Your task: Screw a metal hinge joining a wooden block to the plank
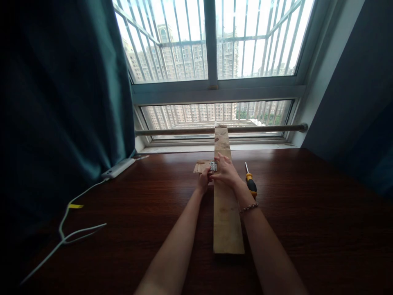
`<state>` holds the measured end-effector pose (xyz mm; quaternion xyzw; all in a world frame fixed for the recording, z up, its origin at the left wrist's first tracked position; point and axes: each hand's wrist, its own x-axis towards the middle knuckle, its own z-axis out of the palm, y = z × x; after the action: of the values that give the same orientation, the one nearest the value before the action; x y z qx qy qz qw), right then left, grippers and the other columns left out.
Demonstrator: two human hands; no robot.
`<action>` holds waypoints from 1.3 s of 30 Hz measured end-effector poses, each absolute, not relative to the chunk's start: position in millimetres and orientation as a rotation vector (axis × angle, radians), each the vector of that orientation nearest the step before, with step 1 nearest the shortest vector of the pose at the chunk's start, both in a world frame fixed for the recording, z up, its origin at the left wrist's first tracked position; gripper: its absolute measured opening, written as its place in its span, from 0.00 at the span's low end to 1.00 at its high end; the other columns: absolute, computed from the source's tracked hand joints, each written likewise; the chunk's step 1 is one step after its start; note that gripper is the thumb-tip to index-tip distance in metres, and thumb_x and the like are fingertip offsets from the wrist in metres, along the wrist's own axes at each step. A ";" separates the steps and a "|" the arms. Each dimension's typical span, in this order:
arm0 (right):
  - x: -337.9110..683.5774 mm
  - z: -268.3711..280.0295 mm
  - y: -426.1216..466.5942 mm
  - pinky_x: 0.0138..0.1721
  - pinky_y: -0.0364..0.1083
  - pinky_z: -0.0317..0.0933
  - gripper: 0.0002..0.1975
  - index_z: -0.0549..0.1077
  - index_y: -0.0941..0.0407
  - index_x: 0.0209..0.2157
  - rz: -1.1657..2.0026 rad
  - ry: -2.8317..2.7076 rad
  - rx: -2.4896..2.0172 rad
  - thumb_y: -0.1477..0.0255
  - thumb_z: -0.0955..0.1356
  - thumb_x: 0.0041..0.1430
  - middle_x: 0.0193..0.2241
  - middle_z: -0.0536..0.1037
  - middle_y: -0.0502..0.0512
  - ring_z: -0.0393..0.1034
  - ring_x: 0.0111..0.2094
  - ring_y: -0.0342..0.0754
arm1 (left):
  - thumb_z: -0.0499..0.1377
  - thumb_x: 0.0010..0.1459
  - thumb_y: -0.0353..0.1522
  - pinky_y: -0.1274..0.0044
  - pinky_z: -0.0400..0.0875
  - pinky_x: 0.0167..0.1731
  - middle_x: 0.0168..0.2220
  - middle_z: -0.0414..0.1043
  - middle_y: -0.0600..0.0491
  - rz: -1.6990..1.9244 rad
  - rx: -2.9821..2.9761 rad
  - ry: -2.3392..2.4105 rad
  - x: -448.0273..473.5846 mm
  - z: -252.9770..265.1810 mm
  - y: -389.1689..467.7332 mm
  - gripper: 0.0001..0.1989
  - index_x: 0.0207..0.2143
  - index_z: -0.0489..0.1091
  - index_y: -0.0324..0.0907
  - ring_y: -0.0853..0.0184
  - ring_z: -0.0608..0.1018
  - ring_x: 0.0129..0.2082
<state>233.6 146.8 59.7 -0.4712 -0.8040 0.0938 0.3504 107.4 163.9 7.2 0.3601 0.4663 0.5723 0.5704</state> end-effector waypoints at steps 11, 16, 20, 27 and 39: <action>223.2 64.4 153.7 0.50 0.52 0.44 0.35 0.60 0.54 0.51 0.071 -2.106 -1.322 0.65 0.69 0.38 0.46 0.70 0.54 0.54 0.50 0.56 | 0.55 0.47 0.42 0.80 0.54 0.15 0.16 0.60 0.55 1.371 0.917 1.090 107.8 2.2 166.4 0.14 0.24 0.68 0.39 0.74 0.61 0.15; 224.9 64.7 153.2 0.48 0.50 0.47 0.31 0.64 0.54 0.46 0.065 -2.089 -1.312 0.63 0.70 0.36 0.44 0.71 0.54 0.57 0.48 0.54 | 0.54 0.47 0.48 0.79 0.52 0.14 0.16 0.58 0.55 1.357 0.896 1.089 107.3 -0.9 168.4 0.20 0.24 0.67 0.39 0.74 0.59 0.14; 227.2 64.1 154.0 0.47 0.50 0.48 0.32 0.64 0.54 0.46 0.067 -2.080 -1.291 0.62 0.71 0.35 0.44 0.71 0.54 0.58 0.47 0.53 | 0.52 0.46 0.52 0.79 0.54 0.14 0.18 0.62 0.53 1.395 0.893 1.028 109.7 0.0 166.9 0.25 0.29 0.68 0.38 0.74 0.62 0.14; 227.8 63.2 157.1 0.47 0.51 0.49 0.32 0.65 0.52 0.44 0.080 -2.073 -1.275 0.60 0.72 0.33 0.44 0.72 0.52 0.59 0.46 0.53 | 0.46 0.55 0.45 0.76 0.64 0.37 0.43 0.66 0.47 2.049 0.886 1.449 85.5 25.8 160.4 0.23 0.47 0.62 0.40 0.66 0.70 0.41; 228.5 59.5 160.2 0.46 0.51 0.49 0.35 0.65 0.52 0.45 0.033 -2.068 -1.272 0.57 0.73 0.31 0.44 0.71 0.52 0.59 0.46 0.53 | 0.64 0.38 0.38 0.60 0.45 0.51 0.49 0.63 0.52 1.131 1.809 1.732 80.9 78.7 159.0 0.10 0.27 0.74 0.47 0.53 0.54 0.54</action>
<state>228.5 160.2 59.5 -0.4909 -0.7980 0.0126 0.3493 80.9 159.0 78.7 0.6455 0.6182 0.4037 0.1955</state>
